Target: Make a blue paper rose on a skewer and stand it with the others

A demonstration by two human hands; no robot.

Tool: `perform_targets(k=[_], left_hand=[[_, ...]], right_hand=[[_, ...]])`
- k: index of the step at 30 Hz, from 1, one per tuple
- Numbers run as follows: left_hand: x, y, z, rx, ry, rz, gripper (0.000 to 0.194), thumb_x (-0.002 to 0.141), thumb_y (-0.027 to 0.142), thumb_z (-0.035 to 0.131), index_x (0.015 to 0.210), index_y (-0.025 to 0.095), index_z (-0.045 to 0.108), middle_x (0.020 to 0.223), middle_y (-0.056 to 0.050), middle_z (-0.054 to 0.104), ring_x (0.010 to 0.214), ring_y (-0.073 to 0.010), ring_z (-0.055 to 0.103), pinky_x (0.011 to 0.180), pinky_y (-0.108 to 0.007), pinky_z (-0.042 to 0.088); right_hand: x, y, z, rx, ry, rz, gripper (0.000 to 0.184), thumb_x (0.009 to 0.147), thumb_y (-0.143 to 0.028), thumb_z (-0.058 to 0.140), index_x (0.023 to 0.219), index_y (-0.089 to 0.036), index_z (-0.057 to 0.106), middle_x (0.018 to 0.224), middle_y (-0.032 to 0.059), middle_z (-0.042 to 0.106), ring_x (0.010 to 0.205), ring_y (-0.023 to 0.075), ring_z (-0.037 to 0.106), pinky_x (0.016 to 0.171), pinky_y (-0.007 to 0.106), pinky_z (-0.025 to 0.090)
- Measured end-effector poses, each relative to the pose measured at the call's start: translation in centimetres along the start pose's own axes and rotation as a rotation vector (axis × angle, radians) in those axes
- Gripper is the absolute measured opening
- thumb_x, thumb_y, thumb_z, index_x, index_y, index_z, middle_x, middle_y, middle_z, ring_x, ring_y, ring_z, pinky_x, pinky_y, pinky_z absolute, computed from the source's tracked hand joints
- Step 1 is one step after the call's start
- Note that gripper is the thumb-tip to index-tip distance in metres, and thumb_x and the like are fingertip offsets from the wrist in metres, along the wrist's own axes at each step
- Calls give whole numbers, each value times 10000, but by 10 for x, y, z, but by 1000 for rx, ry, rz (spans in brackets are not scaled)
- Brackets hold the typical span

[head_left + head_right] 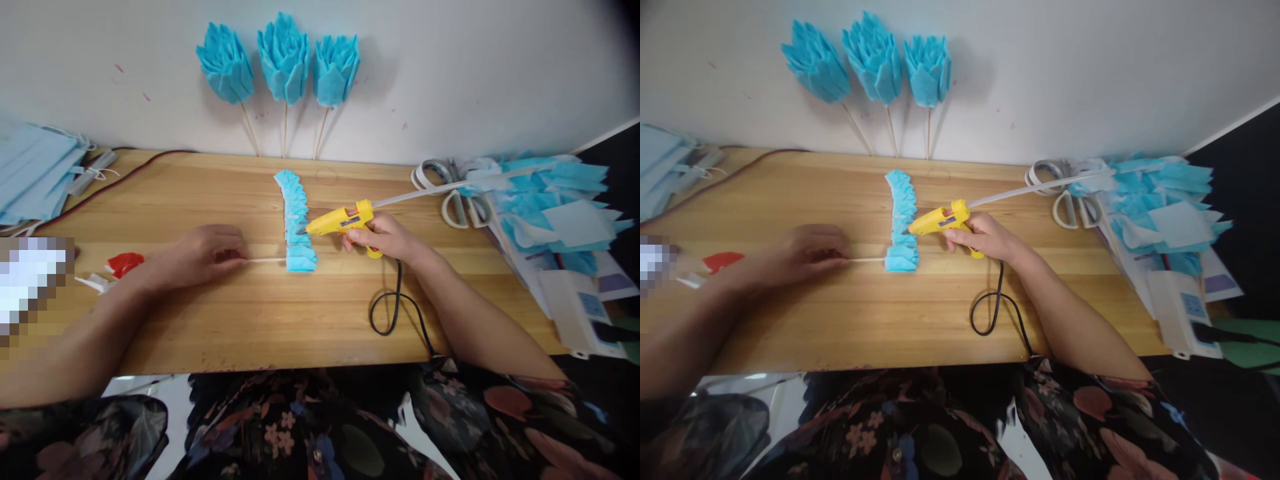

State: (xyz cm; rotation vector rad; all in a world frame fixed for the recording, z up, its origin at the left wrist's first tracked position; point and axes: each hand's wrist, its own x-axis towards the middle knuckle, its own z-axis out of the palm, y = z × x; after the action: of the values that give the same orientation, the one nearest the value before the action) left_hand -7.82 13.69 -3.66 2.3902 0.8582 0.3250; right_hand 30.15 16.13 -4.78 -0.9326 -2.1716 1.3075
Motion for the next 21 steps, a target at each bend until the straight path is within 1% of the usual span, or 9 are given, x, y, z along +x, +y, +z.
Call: perform_targets(k=[7,12,15,18,21], left_hand=[[-1,0,0,-10,3,0,305,1025,366,528,835,170,665,828,-41,627,742,-158,566,681,-276,416],[1,3,-2,-5,-11,-3,320,1034,365,509,824,170,650,829,-41,627,748,-159,564,691,-278,416],[2,4,-1,7,2,20,324,1040,359,501,820,168,640,818,-38,618,743,-156,564,690,-276,411],[2,4,-1,29,-1,19,323,1044,351,491,818,170,634,818,-38,617,745,-156,563,691,-277,409],[2,4,-1,38,-6,13,321,1040,353,491,813,174,630,821,-37,627,746,-159,561,688,-281,407]], right_hand=[[1,1,0,-12,-11,5,567,981,-651,553,738,-158,696,671,-3,594,574,89,469,549,249,360],[2,-3,0,-50,-21,-12,550,987,-635,554,734,-165,684,657,-17,576,559,84,448,543,249,341],[2,-4,-1,-58,-24,-12,546,990,-630,551,737,-165,682,666,-12,597,558,81,454,540,248,342],[1,-3,-4,-60,-17,-1,557,981,-645,555,743,-161,693,679,-2,618,560,82,470,536,244,351],[-1,0,-8,-56,-8,40,555,971,-651,567,748,-162,704,635,-11,594,532,80,455,501,239,333]])
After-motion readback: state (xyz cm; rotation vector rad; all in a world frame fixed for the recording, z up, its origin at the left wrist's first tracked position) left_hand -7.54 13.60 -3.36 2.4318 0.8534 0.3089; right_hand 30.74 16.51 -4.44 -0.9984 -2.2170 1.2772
